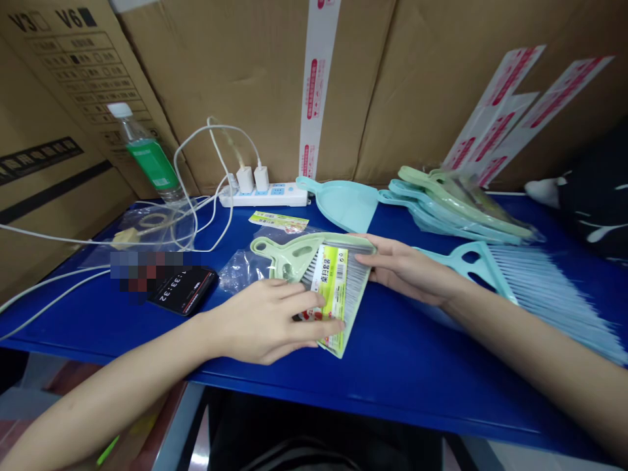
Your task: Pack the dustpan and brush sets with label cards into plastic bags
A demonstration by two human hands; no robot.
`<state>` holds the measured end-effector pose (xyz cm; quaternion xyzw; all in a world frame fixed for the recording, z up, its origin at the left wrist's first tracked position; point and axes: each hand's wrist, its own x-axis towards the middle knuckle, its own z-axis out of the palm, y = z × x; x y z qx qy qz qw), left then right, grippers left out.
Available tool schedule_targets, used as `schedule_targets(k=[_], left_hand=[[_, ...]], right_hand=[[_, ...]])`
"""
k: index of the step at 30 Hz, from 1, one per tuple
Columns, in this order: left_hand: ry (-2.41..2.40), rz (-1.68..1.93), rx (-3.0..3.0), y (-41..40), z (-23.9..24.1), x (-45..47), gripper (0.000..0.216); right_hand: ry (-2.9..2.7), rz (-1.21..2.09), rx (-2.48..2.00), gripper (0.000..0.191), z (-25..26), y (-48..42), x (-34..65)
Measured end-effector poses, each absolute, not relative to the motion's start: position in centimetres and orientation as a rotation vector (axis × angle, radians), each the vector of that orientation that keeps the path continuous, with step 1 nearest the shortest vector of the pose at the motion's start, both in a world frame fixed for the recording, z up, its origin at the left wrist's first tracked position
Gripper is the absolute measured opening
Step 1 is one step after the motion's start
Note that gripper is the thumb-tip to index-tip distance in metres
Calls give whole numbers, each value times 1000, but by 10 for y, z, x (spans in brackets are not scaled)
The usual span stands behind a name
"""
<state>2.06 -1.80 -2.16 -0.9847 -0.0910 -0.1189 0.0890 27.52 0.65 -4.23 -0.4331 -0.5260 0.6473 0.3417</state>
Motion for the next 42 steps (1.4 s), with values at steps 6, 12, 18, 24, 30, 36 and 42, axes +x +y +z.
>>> schedule_targets(k=[6,12,18,24,30,36,42], left_hand=[[-266,-328,-3004,-17,-22,21,30],[-270,-342,-3044,-15,-22,19,29],[-295,-372,-3008,-15,-23,18,29],[-321,-423,-3019,-16,-21,17,27],[-313,-441,-3017,-16,-21,16,26],[-315,-413,-3012,-16,-20,17,29],[-313,-401,-3004,-16,-21,18,27]], right_hand=[[-1382,1707,-1052,45,-46,6,278],[-1322,1784,-979,42,-52,7,279],[-1366,1774,-997,52,-53,8,280],[-1384,1748,-1023,45,-54,8,281],[-1335,1770,-1068,45,-50,10,282],[-1420,1727,-1026,64,-48,7,283],[-1428,1681,-1030,70,-51,7,279]])
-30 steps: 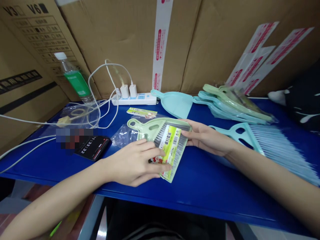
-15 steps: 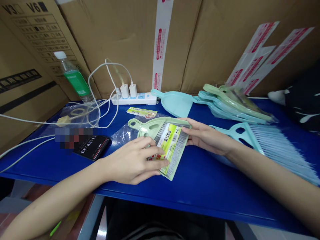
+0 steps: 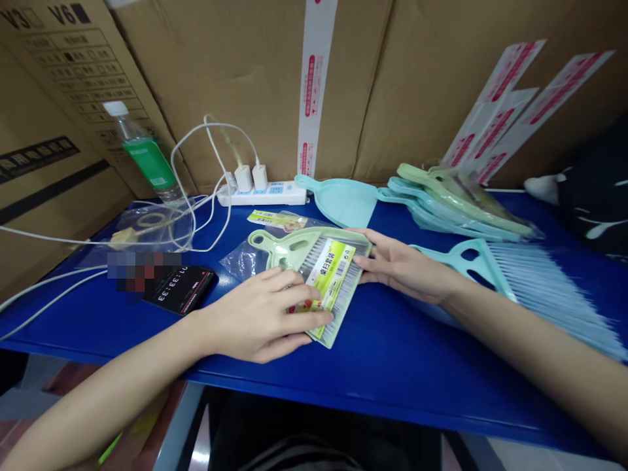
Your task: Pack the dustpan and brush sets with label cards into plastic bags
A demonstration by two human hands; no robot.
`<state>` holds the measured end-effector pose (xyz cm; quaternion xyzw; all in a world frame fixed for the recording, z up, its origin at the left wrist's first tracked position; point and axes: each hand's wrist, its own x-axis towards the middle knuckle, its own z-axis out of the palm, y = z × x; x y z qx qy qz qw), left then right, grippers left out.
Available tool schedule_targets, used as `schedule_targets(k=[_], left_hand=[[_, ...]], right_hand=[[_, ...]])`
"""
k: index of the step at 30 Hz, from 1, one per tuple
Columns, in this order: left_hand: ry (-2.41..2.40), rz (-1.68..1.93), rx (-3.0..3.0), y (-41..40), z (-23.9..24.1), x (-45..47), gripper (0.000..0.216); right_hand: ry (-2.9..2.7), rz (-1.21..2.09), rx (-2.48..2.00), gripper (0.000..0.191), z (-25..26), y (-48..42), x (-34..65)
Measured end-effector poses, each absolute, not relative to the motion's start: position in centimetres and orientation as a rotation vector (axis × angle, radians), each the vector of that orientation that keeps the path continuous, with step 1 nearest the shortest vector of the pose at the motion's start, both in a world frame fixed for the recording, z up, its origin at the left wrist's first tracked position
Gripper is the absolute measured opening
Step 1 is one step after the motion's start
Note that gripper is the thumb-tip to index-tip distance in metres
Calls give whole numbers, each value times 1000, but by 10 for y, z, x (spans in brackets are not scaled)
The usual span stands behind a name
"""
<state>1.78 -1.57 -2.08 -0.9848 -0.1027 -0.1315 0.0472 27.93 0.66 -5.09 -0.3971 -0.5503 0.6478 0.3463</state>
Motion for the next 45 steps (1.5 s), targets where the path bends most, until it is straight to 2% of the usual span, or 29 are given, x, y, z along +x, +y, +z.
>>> schedule_targets(k=[10,16,25,33,40,45], left_hand=[[-252,-394,-3034,-18,-21,18,32],[-233,-449,-2978,-20,-26,23,23],[-238,-396,-2958,-18,-21,16,31],[-236,-444,-2980,-19,-26,21,24],[-285,-451,-2923,-18,-25,19,21],[-317,-446,-2930,-17,-22,18,24]], right_hand=[[-1432,1631,-1080,72,-50,6,277],[-1413,1628,-1080,73,-50,4,274],[-1423,1743,-1026,64,-44,6,279],[-1377,1704,-1091,77,-45,1,273],[-1356,1710,-1157,62,-44,3,276],[-1377,1672,-1126,64,-45,3,276]])
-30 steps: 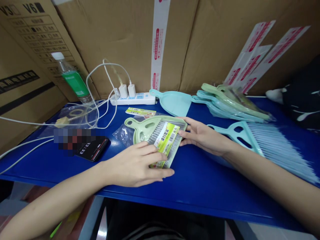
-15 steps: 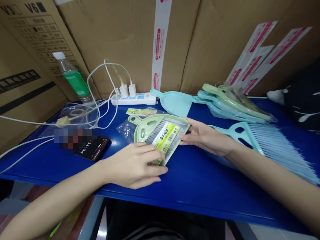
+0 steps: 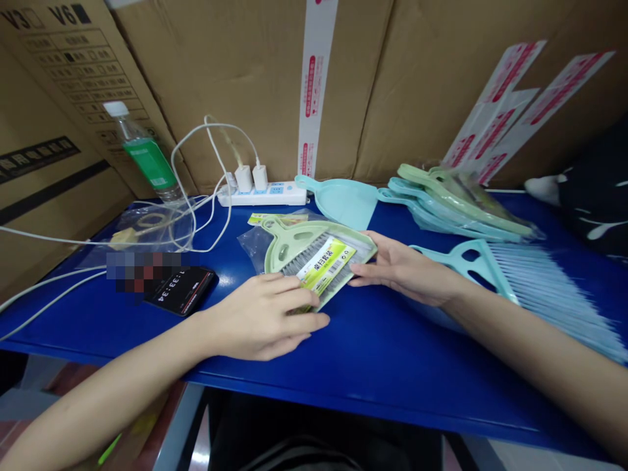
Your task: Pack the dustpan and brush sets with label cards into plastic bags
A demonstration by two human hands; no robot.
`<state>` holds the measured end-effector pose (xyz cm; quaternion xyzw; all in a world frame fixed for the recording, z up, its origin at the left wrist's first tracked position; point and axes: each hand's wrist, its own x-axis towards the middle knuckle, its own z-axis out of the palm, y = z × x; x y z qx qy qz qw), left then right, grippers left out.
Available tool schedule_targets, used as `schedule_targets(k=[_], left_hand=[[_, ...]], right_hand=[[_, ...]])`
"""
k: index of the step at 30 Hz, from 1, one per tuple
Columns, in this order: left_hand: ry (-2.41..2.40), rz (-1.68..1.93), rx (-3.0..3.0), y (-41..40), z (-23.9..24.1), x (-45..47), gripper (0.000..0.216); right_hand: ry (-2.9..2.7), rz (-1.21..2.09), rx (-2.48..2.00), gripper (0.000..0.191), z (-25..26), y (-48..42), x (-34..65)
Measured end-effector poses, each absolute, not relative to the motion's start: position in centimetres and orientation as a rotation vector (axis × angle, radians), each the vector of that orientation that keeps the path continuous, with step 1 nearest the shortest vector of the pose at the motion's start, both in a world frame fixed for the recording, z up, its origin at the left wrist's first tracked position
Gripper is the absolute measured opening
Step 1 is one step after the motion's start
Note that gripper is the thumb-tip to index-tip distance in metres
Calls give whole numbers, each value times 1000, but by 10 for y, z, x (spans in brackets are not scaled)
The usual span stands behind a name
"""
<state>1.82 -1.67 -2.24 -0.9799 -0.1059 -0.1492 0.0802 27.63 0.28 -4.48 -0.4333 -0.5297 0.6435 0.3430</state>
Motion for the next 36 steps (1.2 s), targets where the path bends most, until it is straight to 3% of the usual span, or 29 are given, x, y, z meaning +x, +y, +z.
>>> schedule_targets(k=[5,9,15,20,23,28,36], left_hand=[[-713,-622,-2775,-5,-20,12,26],[-1229,-419,-2443,9,-21,2,37],[-1527,64,-2325,15,-18,2,43],[-1678,161,-2420,16,-9,5,36],[-1695,217,-2455,15,-5,7,34],[-1763,277,-2412,12,-3,11,32],[-1840,136,-2594,10,-5,11,25]], right_hand=[[-1354,1706,-1121,57,-45,4,279],[-1401,1723,-1141,55,-40,6,287],[-1572,1751,-1109,77,-35,13,308],[-1519,1651,-1175,87,-39,16,313],[-1453,1616,-1226,80,-40,18,309],[-1400,1634,-1239,48,-32,17,300],[-1123,1708,-1385,60,-25,11,288]])
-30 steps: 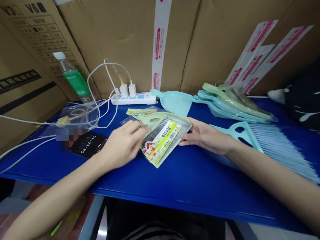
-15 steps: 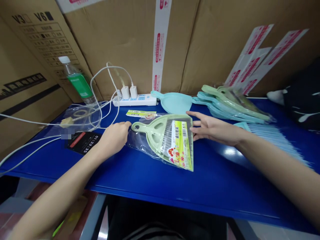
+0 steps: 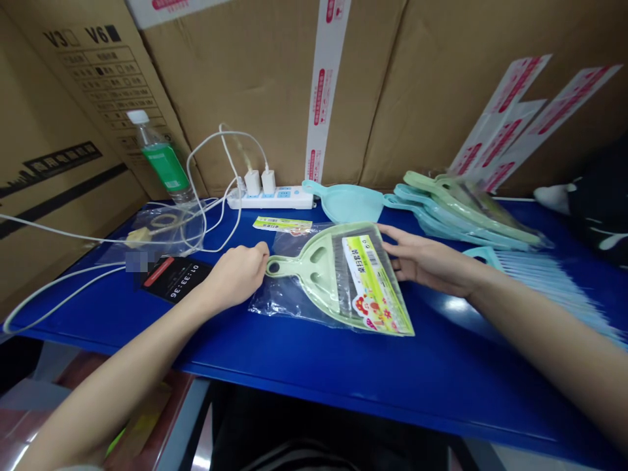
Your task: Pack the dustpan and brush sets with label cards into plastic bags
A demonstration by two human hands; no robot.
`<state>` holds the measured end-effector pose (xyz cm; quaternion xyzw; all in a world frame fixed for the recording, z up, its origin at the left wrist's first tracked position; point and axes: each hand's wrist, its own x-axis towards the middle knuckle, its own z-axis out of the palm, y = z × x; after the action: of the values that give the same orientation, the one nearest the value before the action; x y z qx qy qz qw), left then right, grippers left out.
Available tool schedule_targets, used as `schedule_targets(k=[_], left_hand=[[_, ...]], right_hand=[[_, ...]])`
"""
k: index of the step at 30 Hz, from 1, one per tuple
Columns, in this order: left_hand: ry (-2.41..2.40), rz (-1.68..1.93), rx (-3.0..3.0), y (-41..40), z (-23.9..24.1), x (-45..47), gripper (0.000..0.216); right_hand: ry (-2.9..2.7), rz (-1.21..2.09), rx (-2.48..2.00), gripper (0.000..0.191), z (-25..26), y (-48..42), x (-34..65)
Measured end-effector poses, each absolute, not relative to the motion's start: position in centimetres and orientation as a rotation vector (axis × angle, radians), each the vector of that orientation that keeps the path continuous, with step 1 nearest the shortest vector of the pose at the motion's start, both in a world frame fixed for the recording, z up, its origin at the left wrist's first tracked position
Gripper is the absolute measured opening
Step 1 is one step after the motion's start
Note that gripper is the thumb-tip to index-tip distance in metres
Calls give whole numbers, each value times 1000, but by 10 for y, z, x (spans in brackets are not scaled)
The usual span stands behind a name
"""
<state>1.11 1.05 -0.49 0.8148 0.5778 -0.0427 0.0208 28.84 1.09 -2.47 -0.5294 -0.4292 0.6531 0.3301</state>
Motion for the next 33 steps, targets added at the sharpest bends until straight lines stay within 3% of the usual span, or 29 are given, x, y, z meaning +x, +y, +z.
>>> schedule_targets(k=[6,22,27,33], left_hand=[[1664,-22,2456,15,-7,7,19],[1582,120,2208,20,-8,2,15],[1613,137,2217,19,-5,3,12],[1627,126,2210,20,-6,1,12]], right_hand=[[-1219,1662,-1346,70,-33,13,293],[-1107,1496,-1467,61,-29,9,273],[-1275,1472,-1396,76,-32,8,278],[-1420,1428,-1352,67,-41,9,285]])
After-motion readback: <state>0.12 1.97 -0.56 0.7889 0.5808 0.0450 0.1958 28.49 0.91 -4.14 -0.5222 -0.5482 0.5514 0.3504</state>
